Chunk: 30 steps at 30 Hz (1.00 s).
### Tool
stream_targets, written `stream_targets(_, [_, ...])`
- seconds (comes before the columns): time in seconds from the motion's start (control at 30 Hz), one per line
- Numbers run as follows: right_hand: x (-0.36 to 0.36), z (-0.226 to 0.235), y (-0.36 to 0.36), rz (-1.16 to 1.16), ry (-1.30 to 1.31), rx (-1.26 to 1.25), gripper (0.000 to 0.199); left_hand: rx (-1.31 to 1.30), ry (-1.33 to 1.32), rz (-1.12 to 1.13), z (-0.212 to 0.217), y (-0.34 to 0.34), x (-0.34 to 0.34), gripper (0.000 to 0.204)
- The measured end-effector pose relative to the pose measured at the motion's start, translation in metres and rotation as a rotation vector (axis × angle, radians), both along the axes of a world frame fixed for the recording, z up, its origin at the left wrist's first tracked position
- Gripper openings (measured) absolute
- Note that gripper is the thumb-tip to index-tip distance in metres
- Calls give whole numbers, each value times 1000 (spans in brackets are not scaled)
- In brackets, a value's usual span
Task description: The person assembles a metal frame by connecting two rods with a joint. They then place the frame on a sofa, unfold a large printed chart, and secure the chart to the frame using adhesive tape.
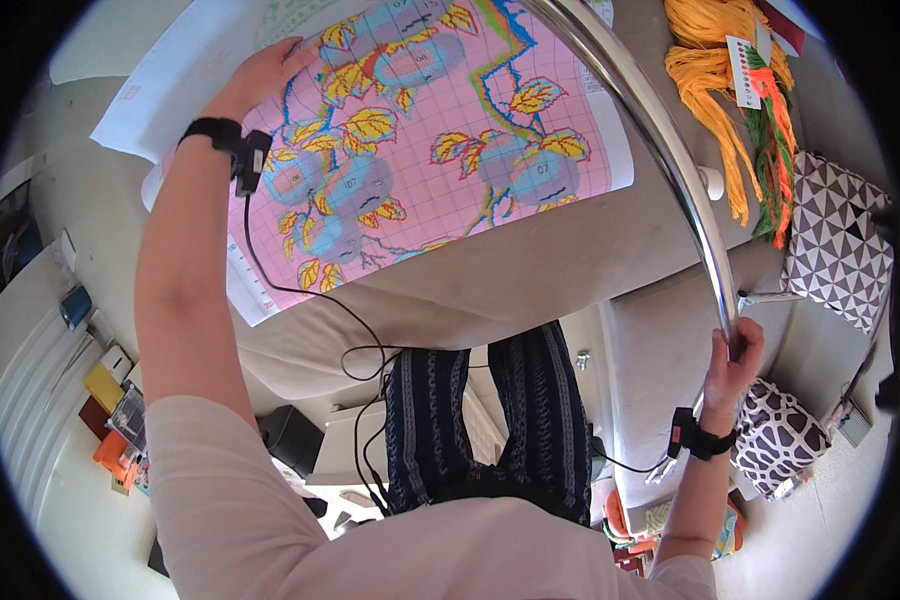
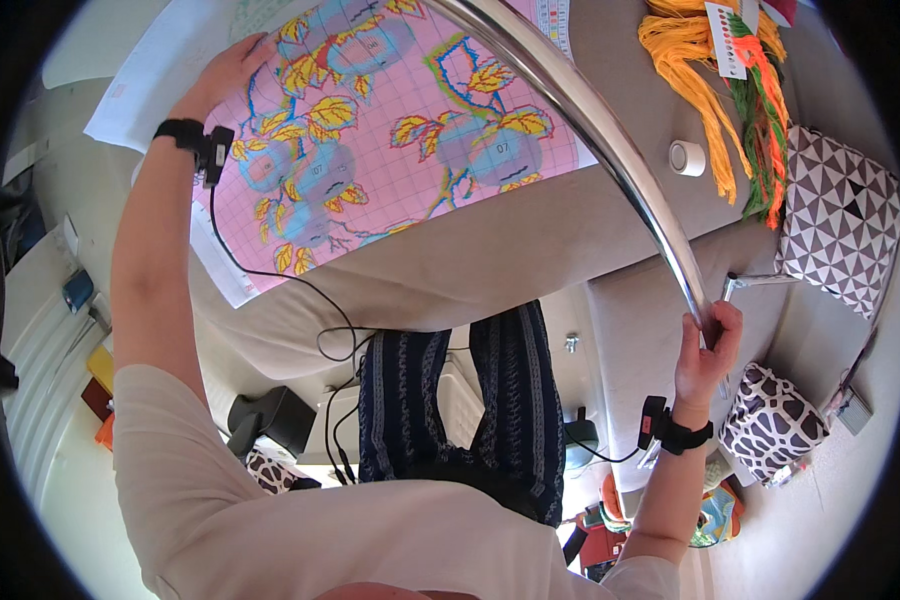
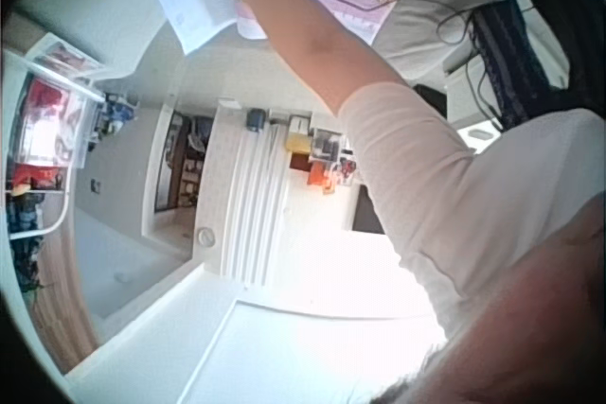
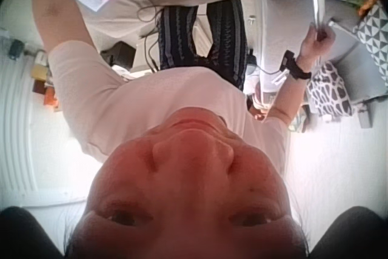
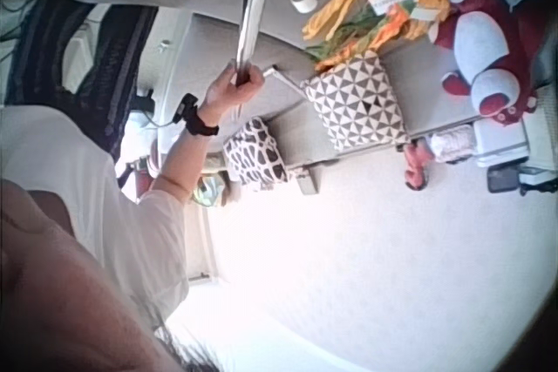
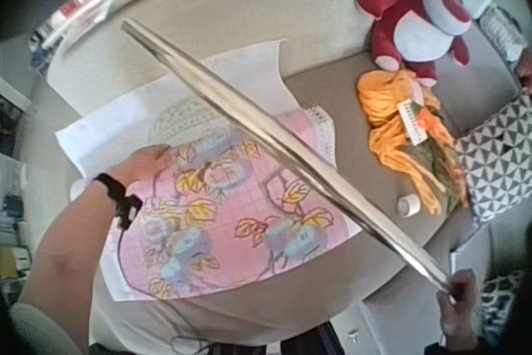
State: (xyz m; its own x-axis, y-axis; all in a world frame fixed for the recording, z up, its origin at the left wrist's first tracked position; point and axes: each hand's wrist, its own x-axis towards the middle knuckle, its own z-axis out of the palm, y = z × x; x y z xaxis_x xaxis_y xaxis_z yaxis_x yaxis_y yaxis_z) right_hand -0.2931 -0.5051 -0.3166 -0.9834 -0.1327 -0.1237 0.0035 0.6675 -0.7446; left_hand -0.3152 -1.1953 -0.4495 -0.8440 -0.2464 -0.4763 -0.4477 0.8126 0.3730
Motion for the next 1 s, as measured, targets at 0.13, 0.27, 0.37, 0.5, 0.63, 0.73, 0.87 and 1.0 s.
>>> stream_targets(0.13, [3, -5, 6, -12, 2, 6, 31, -341, 219, -132, 29, 46, 44, 66])
stream_targets(0.27, [10, -7, 11, -20, 13, 14, 32, -526, 392, -250, 60, 157, 135, 65])
stream_targets(0.37, [13, -7, 12, -23, 12, 7, 33, -234, 350, -255, 61, 229, 198, 64])
stream_targets(0.5, [9, -7, 11, -41, -4, -8, 33, -103, 321, -228, 55, 248, 212, 68])
stream_targets(0.63, [3, -8, 8, 18, -21, -37, 32, 124, 100, -315, 38, 247, 193, 72])
stream_targets(0.73, [2, -9, 6, 65, -24, -41, 31, 170, 30, -378, 24, 265, 206, 74])
stream_targets(0.87, [3, -11, 4, 119, -49, 0, 30, 155, -97, -407, 13, 289, 236, 76])
stream_targets(1.0, [-5, -14, -10, 263, -8, 62, 26, 207, -155, -466, 19, 313, 264, 77])
